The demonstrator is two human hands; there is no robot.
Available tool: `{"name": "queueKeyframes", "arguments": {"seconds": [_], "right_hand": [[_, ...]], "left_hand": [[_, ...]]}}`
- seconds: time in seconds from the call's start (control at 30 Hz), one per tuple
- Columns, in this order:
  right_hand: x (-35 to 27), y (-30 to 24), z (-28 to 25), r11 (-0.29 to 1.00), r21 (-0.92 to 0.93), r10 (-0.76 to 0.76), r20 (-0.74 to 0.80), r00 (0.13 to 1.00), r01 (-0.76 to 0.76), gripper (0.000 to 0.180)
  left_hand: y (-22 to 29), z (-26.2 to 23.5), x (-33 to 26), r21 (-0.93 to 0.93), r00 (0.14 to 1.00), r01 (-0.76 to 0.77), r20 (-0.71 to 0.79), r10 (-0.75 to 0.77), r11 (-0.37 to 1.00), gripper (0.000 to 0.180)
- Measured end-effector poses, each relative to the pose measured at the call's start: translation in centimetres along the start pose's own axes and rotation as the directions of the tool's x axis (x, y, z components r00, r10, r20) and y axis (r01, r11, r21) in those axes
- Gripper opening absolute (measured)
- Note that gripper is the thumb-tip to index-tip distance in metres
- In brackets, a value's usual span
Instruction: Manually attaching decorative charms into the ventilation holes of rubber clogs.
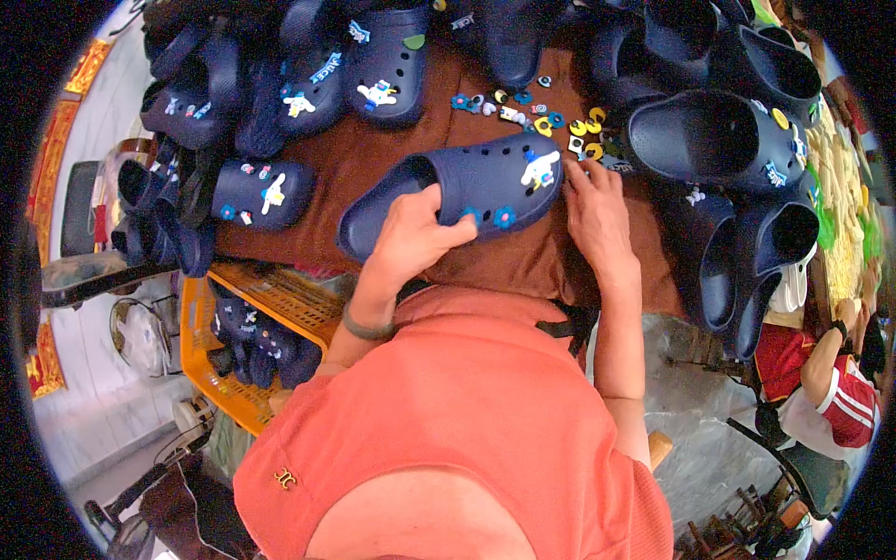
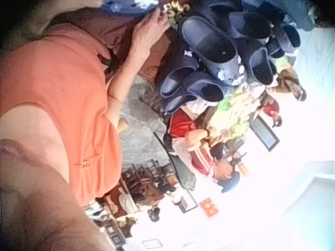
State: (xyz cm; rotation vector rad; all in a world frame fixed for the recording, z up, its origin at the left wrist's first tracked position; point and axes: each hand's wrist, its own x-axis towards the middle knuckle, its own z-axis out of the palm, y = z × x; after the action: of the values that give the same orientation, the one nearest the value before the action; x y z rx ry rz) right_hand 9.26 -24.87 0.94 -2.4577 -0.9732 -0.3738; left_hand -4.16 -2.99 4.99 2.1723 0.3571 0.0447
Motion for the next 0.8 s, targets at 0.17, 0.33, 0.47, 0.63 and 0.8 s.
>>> {"name": "queueKeyframes", "arguments": {"seconds": [0.17, 0.33, 0.47, 0.63, 0.8], "right_hand": [[-0.9, 0.0, 0.3, 0.999, 0.038, -0.030, 0.127, 0.991, 0.025, 0.036], [-1.0, -0.8, -0.6, 0.996, 0.042, 0.077, 0.095, 0.993, -0.081, 0.030], [-1.0, 0.5, -0.5, 0.989, -0.107, 0.116, 0.113, 0.987, -0.104, 0.022], [-0.9, 1.4, 0.3, 0.974, -0.182, 0.136, 0.006, 0.991, -0.133, 0.016], [-0.1, 1.4, 0.9, 0.987, 0.085, 0.153, -0.222, 0.963, -0.137, 0.014]], "left_hand": [[-2.0, -0.8, 0.0, -0.328, 0.979, -0.006, 0.193, 0.073, 0.944, 0.034], [-1.7, 0.3, 0.5, -0.714, 0.984, 0.061, 0.158, 0.076, 0.698, 0.033], [-0.9, 1.0, 0.3, -0.736, 0.963, 0.081, 0.231, 0.136, 0.672, 0.035], [-1.4, 1.6, -0.1, -0.746, 0.949, 0.058, 0.249, 0.196, 0.664, 0.036], [-1.5, 1.5, 0.2, -0.727, 0.946, 0.059, 0.260, 0.195, 0.684, 0.036]]}}
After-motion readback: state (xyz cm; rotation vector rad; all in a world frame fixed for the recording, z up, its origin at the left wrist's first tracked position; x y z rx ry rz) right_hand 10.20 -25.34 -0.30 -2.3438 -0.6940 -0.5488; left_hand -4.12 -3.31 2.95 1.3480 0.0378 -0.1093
